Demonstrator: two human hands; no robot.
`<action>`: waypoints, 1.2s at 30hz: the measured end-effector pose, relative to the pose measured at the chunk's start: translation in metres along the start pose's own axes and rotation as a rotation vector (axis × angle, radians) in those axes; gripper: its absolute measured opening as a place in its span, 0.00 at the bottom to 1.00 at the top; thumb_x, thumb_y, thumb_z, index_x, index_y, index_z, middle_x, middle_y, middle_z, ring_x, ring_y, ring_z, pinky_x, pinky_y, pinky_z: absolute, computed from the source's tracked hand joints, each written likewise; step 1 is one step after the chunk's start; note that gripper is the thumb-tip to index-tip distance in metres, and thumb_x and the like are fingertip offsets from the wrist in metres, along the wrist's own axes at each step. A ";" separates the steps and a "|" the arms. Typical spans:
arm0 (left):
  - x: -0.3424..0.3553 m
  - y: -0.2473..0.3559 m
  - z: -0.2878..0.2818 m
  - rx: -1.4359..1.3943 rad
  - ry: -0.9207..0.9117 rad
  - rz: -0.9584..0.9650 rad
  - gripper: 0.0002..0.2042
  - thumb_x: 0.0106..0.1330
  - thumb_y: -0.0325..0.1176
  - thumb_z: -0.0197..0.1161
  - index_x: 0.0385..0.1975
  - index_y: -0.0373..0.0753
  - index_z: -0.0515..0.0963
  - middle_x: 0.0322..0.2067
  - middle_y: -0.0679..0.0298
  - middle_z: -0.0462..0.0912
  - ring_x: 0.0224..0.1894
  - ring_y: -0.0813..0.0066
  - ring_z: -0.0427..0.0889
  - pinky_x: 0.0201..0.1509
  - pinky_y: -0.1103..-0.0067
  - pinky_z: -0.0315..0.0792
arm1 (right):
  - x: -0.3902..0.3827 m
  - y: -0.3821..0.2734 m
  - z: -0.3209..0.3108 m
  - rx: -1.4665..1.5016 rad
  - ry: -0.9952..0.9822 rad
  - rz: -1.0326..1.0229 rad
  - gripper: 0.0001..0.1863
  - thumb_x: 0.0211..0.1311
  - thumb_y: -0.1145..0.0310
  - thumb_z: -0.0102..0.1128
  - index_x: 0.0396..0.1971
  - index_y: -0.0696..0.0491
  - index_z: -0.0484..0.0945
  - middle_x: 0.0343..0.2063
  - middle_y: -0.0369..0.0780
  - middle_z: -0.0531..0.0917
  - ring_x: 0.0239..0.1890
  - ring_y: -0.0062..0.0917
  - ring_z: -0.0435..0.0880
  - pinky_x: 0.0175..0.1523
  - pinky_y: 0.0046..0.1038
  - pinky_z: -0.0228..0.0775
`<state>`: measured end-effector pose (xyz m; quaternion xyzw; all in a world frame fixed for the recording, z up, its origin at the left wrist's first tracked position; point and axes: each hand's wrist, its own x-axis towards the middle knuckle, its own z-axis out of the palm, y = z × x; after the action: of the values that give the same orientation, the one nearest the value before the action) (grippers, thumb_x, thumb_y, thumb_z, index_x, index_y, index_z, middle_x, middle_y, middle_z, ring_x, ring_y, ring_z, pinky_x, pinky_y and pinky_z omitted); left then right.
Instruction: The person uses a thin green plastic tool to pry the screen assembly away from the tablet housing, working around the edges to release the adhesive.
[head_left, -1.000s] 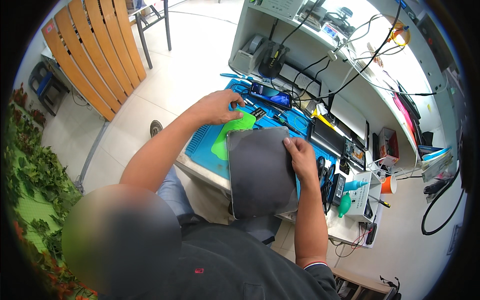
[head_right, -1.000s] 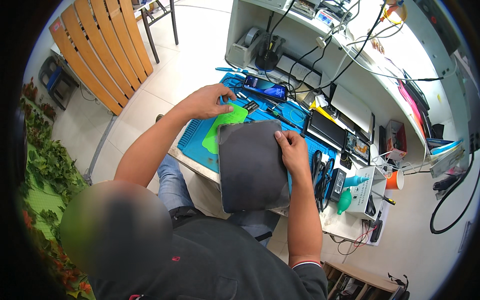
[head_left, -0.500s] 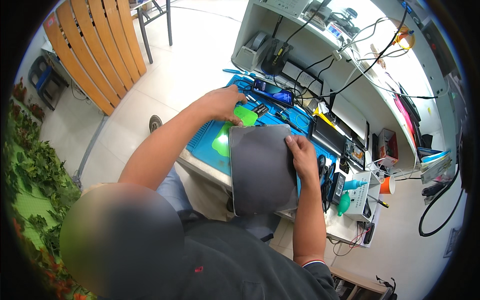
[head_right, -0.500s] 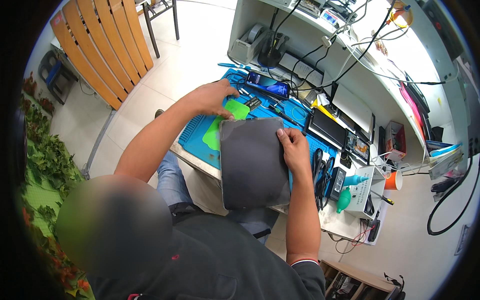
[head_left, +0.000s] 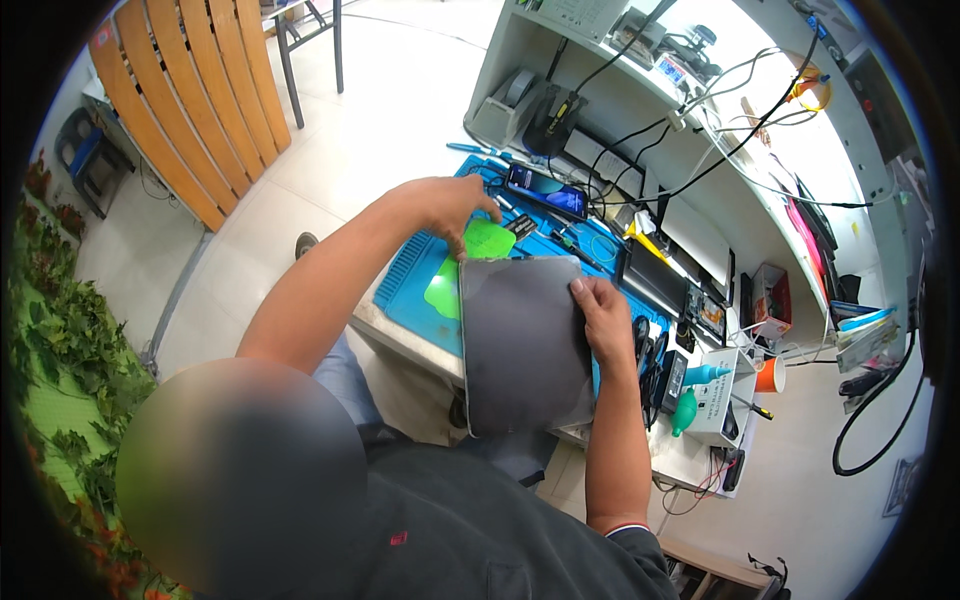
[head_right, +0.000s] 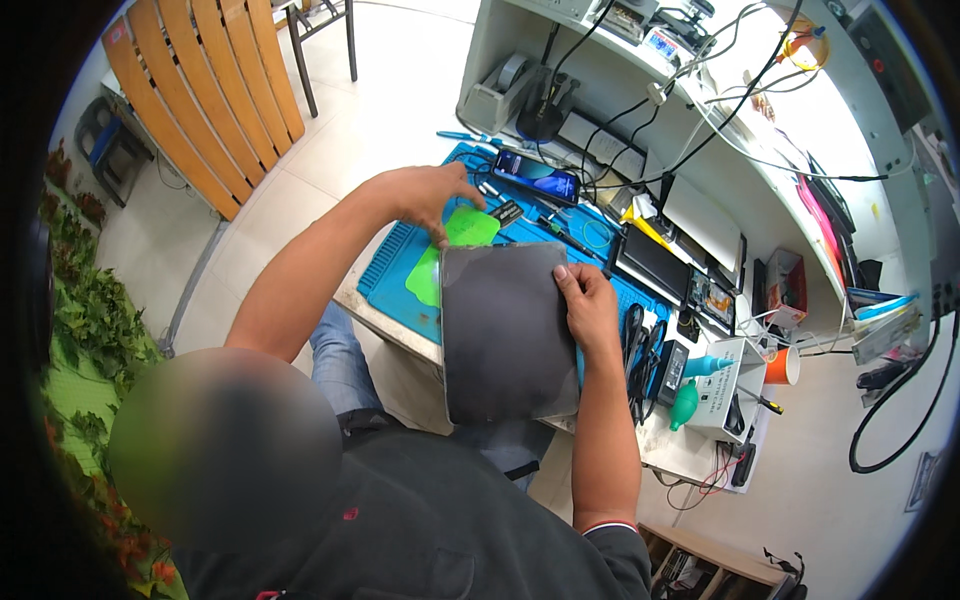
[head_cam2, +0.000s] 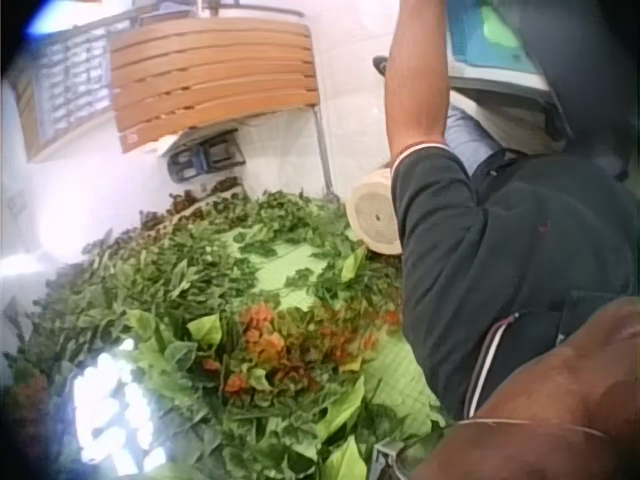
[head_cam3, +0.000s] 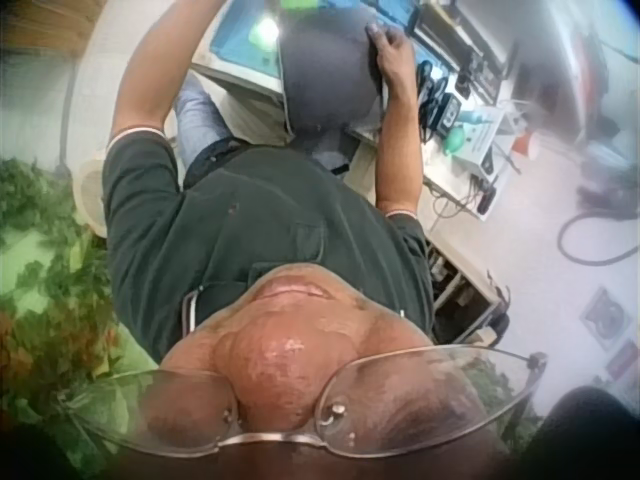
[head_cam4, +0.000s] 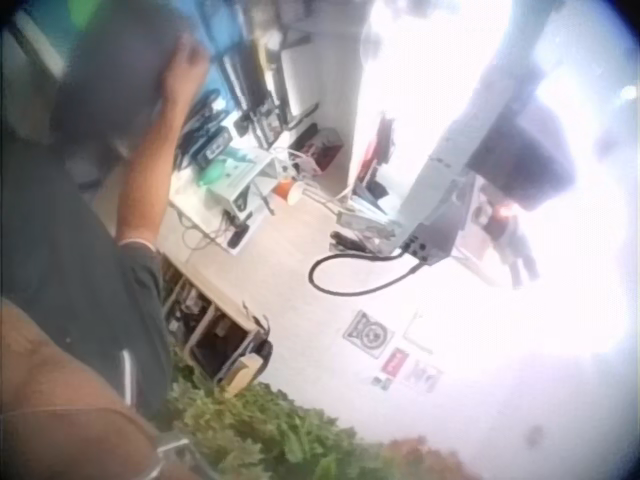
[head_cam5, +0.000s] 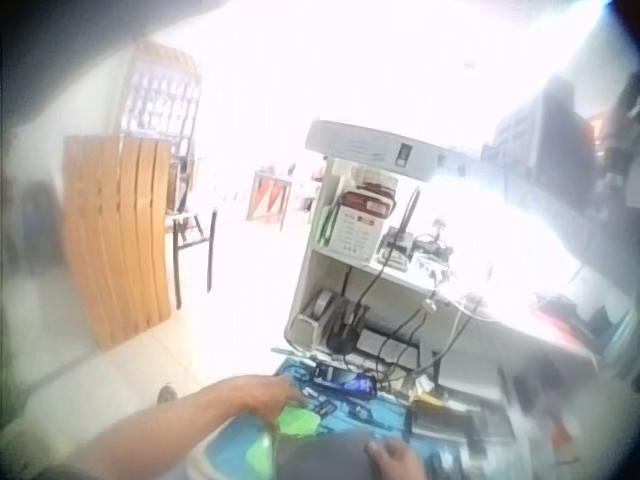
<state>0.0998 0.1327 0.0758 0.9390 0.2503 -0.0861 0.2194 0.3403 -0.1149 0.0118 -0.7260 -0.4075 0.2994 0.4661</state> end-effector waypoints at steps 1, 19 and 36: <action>-0.003 0.003 -0.001 0.008 -0.021 0.001 0.49 0.38 0.38 0.93 0.70 0.58 0.80 0.70 0.55 0.72 0.69 0.51 0.78 0.72 0.63 0.76 | 0.000 0.002 -0.001 -0.002 0.006 0.000 0.19 0.78 0.54 0.70 0.45 0.59 0.86 0.36 0.32 0.85 0.38 0.15 0.79 0.47 0.21 0.71; -0.035 -0.035 0.029 -0.860 0.515 -0.105 0.16 0.73 0.37 0.70 0.54 0.33 0.84 0.39 0.60 0.87 0.40 0.74 0.83 0.45 0.76 0.76 | -0.002 -0.006 0.006 0.013 0.038 -0.037 0.19 0.77 0.56 0.71 0.39 0.60 0.85 0.34 0.33 0.85 0.38 0.17 0.78 0.46 0.24 0.72; -0.122 0.003 -0.007 -0.465 0.111 -0.162 0.18 0.55 0.42 0.71 0.33 0.30 0.90 0.23 0.60 0.86 0.25 0.73 0.82 0.32 0.73 0.77 | 0.007 0.011 0.003 -0.029 0.050 -0.030 0.18 0.77 0.59 0.69 0.37 0.62 0.85 0.40 0.41 0.83 0.41 0.25 0.80 0.50 0.30 0.73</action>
<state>-0.0033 0.0804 0.1162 0.8435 0.3494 0.0083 0.4079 0.3448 -0.1106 -0.0001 -0.7336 -0.4110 0.2682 0.4701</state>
